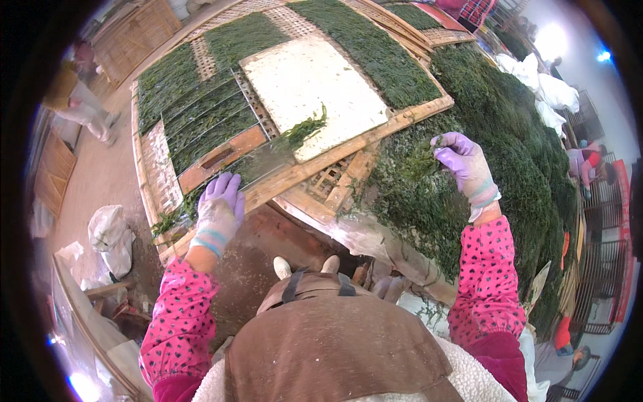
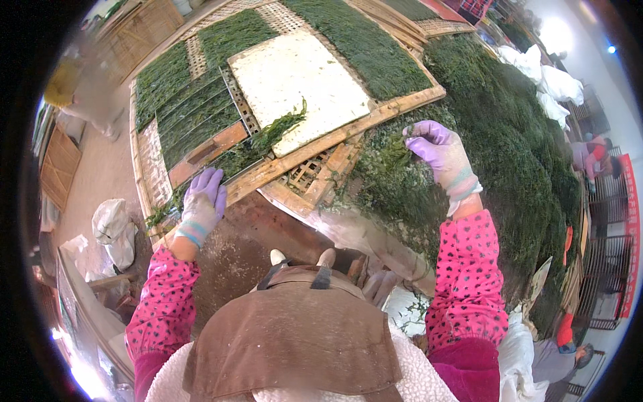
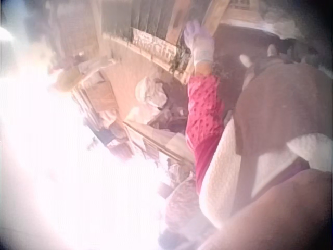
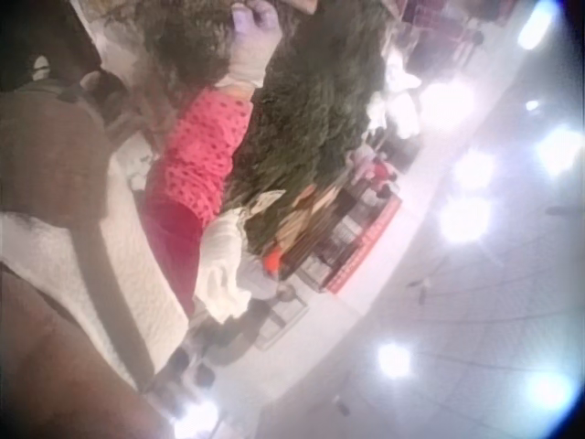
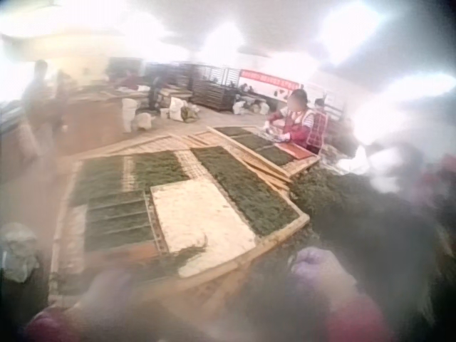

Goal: The person repeatedly scoops green tea leaves from a large pile and spreads them evenly into rectangular sections on a bamboo tray using a metal frame. The person adjusts the leaves by hand to ensure even coverage across the tray sections.

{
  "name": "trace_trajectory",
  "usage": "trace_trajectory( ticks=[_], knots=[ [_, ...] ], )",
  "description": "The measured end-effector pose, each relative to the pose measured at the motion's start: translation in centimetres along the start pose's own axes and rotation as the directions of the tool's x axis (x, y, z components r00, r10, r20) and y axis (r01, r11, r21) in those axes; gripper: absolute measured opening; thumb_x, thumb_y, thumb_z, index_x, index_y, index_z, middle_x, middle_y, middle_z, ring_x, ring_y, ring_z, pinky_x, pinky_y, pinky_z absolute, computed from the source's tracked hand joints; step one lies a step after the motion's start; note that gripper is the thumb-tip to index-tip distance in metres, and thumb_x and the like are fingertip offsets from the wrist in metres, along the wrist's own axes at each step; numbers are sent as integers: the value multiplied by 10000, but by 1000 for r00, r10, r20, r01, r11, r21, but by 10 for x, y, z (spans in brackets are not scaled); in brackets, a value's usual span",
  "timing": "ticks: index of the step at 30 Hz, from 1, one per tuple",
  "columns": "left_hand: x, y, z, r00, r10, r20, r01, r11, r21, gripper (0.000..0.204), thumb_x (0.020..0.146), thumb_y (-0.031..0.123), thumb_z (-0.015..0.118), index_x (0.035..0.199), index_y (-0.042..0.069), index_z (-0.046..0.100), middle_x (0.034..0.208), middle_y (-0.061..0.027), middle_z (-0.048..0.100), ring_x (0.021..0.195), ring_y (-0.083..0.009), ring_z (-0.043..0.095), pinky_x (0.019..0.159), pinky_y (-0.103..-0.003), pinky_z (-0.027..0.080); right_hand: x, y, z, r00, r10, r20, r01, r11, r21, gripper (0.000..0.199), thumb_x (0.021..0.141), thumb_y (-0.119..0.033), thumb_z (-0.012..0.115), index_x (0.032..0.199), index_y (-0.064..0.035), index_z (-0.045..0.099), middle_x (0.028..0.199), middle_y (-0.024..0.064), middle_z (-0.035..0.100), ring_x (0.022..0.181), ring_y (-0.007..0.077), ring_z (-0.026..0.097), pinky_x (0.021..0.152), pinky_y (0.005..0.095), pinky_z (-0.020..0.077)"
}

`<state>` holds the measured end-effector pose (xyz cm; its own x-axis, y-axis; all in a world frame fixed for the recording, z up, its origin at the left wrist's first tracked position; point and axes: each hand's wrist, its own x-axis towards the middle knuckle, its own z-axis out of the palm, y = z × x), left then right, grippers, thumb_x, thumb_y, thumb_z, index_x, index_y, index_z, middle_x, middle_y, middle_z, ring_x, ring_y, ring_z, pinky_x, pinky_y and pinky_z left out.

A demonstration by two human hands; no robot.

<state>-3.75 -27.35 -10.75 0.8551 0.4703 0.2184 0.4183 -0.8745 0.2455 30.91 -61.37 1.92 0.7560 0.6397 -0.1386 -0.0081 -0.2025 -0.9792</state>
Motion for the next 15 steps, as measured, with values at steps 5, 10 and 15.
trace_trajectory(
  ticks=[5, 10, 15],
  knots=[
    [0, -2, -7, 992, -82, 99, 82, 997, 5, 394, 945, 254, 573, 1310, 105, 583, 1312, -133, 562, 1228, -346, 532, 1018, -480, 445, 24, 13, -7, 982, 139, 127, 74, 335, -939, 267, 828, -127, 714, 1094, -118, 723, 947, 136, 728, 936, 312, 695, 870, 385, 540],
    [-2, -4, -8, 995, -61, 79, 66, 996, -52, 395, 940, 242, 584, 1312, 106, 585, 1311, -151, 564, 1220, -367, 538, 1021, -481, 445, 39, 67, -12, 963, 266, 40, 3, 139, -990, 453, 862, -295, 712, 1288, -157, 640, 1320, 202, 615, 1203, 379, 599, 1028, 451, 478],
    [-5, -3, -6, 996, -45, 72, 45, 999, 2, 422, 940, 246, 585, 1332, 89, 579, 1320, -180, 566, 1219, -398, 543, 1024, -501, 451, 78, 157, 12, 995, -46, -93, -87, 112, -990, 488, 882, -248, 680, 1346, -156, 560, 1349, 207, 556, 1186, 467, 564, 1011, 517, 479]
  ],
)
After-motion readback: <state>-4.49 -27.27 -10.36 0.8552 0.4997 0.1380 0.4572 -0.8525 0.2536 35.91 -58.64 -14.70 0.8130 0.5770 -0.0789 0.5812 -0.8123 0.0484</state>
